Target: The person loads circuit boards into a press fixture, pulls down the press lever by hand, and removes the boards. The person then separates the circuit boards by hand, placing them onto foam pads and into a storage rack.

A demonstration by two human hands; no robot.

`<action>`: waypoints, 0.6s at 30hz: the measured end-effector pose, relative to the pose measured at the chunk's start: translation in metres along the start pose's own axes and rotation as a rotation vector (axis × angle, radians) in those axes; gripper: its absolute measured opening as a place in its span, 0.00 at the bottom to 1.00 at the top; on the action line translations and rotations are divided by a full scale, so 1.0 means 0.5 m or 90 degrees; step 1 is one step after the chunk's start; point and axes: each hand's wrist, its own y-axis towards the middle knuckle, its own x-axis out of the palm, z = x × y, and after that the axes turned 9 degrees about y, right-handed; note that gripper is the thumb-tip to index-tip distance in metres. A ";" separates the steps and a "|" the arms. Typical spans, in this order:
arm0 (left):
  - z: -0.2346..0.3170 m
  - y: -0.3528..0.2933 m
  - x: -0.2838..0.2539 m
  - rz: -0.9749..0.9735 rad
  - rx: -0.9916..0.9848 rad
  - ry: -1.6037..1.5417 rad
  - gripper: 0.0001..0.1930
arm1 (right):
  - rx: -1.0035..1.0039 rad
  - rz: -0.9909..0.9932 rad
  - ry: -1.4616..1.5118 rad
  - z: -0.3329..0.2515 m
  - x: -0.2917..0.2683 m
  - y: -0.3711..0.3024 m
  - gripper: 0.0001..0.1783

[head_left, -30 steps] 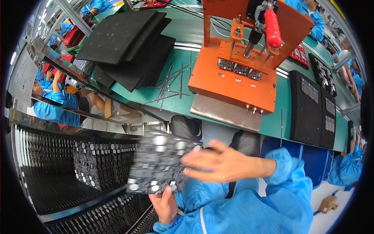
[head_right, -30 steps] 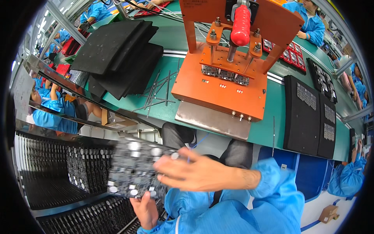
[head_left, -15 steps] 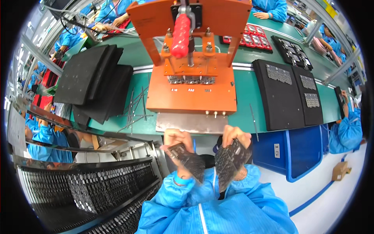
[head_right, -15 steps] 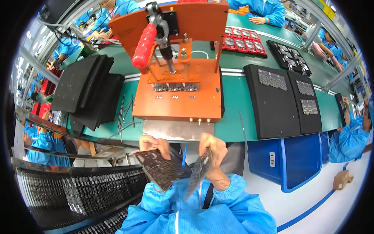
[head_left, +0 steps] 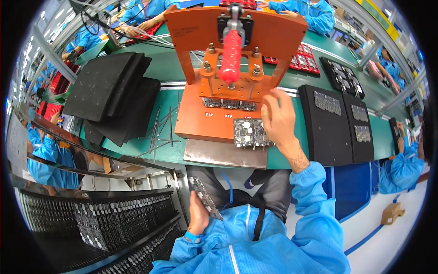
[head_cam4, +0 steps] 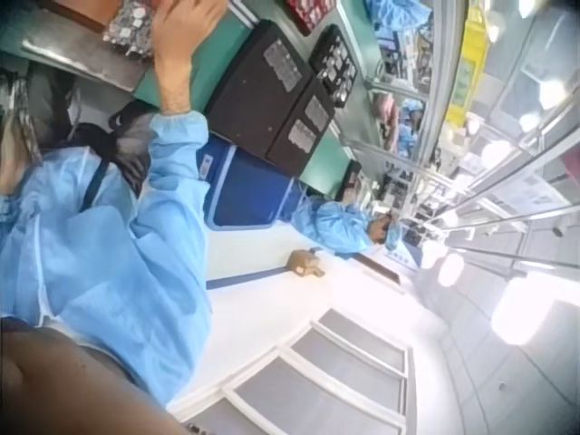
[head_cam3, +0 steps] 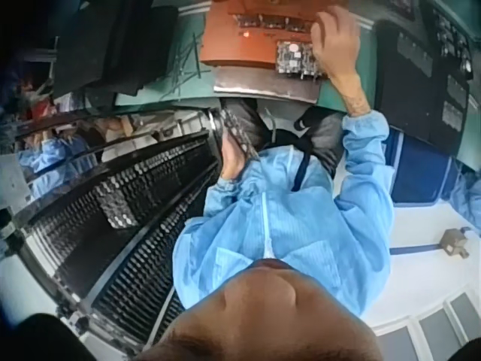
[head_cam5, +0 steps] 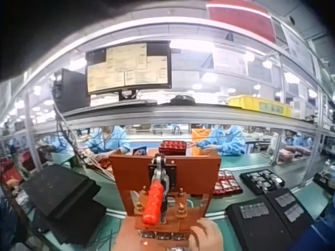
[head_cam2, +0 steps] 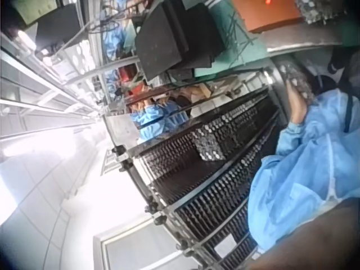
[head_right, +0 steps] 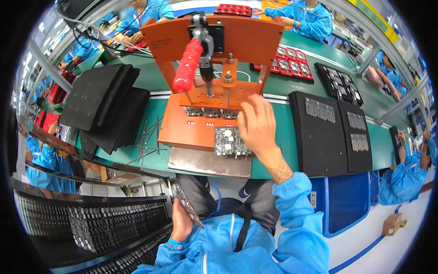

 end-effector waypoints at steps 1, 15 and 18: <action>0.008 -0.011 0.003 0.032 0.079 -0.017 0.19 | -0.049 0.142 0.021 -0.029 -0.012 0.023 0.18; 0.040 -0.070 -0.060 -0.077 0.242 0.020 0.24 | -0.049 0.095 0.380 -0.100 -0.161 0.523 0.17; 0.106 -0.095 -0.023 -0.109 0.261 0.153 0.23 | 0.033 -0.086 0.112 0.004 -0.141 0.514 0.16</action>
